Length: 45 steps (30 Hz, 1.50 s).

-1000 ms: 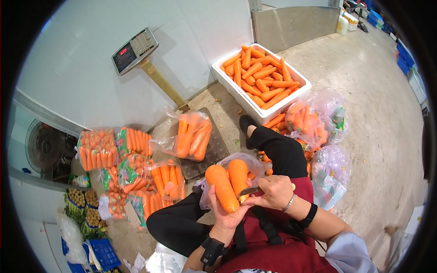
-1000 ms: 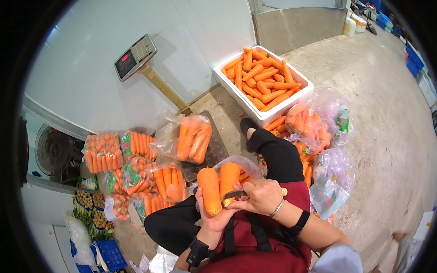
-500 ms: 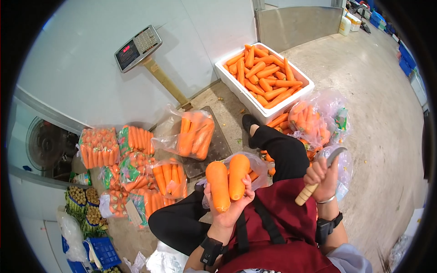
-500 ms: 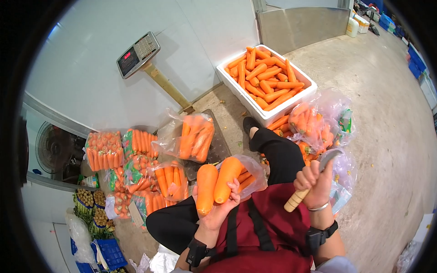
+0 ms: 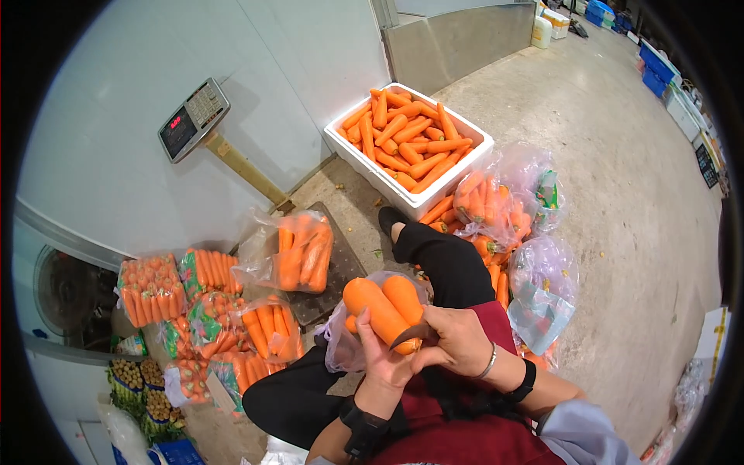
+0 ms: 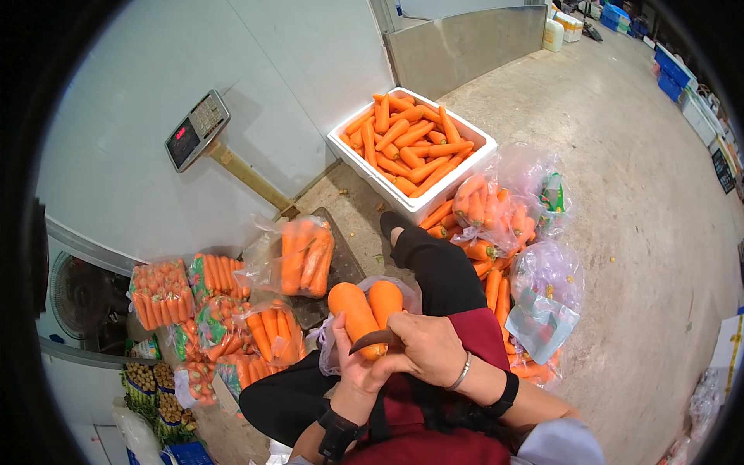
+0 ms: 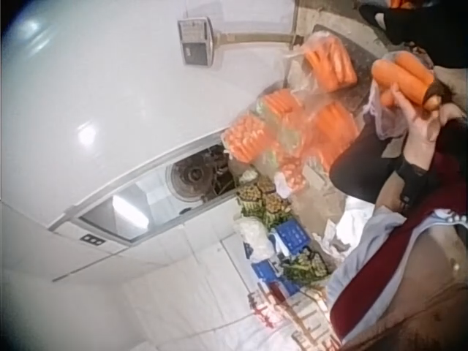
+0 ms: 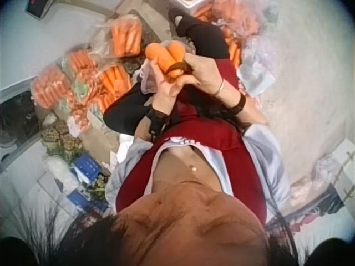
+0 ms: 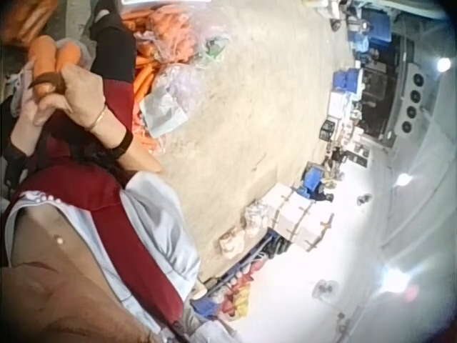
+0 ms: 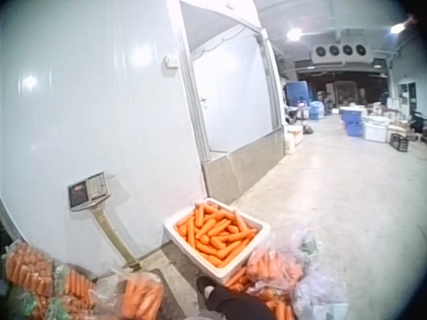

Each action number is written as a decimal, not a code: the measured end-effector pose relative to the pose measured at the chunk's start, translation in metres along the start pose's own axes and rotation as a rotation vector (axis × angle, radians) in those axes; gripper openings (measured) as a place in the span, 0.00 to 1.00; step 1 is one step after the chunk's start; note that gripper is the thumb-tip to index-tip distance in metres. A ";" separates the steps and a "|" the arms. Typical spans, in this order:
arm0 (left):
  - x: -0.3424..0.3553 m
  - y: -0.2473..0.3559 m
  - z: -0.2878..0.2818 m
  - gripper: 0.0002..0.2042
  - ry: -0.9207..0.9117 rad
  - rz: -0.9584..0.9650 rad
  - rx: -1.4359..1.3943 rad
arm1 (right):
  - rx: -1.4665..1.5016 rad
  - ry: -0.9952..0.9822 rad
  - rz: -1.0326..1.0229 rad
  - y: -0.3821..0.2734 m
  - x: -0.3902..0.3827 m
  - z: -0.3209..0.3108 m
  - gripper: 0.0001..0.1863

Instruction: Trim the ends of carrots using a knife and place them into plastic bags for packing.

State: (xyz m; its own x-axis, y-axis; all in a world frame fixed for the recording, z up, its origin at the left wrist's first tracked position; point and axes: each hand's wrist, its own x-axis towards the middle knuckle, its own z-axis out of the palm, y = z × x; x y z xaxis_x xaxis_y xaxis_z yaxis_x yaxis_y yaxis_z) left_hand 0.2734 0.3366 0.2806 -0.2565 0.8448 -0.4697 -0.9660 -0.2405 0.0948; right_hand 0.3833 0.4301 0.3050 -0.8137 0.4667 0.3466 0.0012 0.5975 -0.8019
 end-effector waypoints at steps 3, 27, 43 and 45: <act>-0.001 -0.001 0.000 0.29 -0.009 0.011 0.065 | -0.108 -0.098 -0.041 -0.002 0.002 -0.004 0.32; -0.024 0.042 -0.031 0.37 -0.239 -0.097 0.709 | -0.565 0.652 0.859 0.071 -0.103 -0.116 0.17; -0.040 0.048 -0.013 0.37 -0.965 0.179 2.024 | 0.887 -0.212 0.573 0.051 -0.077 -0.041 0.36; -0.034 0.042 -0.008 0.37 -1.010 0.153 2.017 | 0.841 -0.200 0.577 0.047 -0.086 -0.049 0.38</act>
State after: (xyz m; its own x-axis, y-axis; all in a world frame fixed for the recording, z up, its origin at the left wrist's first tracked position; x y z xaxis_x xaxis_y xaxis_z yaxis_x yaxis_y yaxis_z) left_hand 0.2418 0.2940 0.2930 0.3942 0.9188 0.0193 0.4590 -0.2150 0.8620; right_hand 0.4821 0.4504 0.2613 -0.8997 0.3749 -0.2235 0.0776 -0.3665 -0.9272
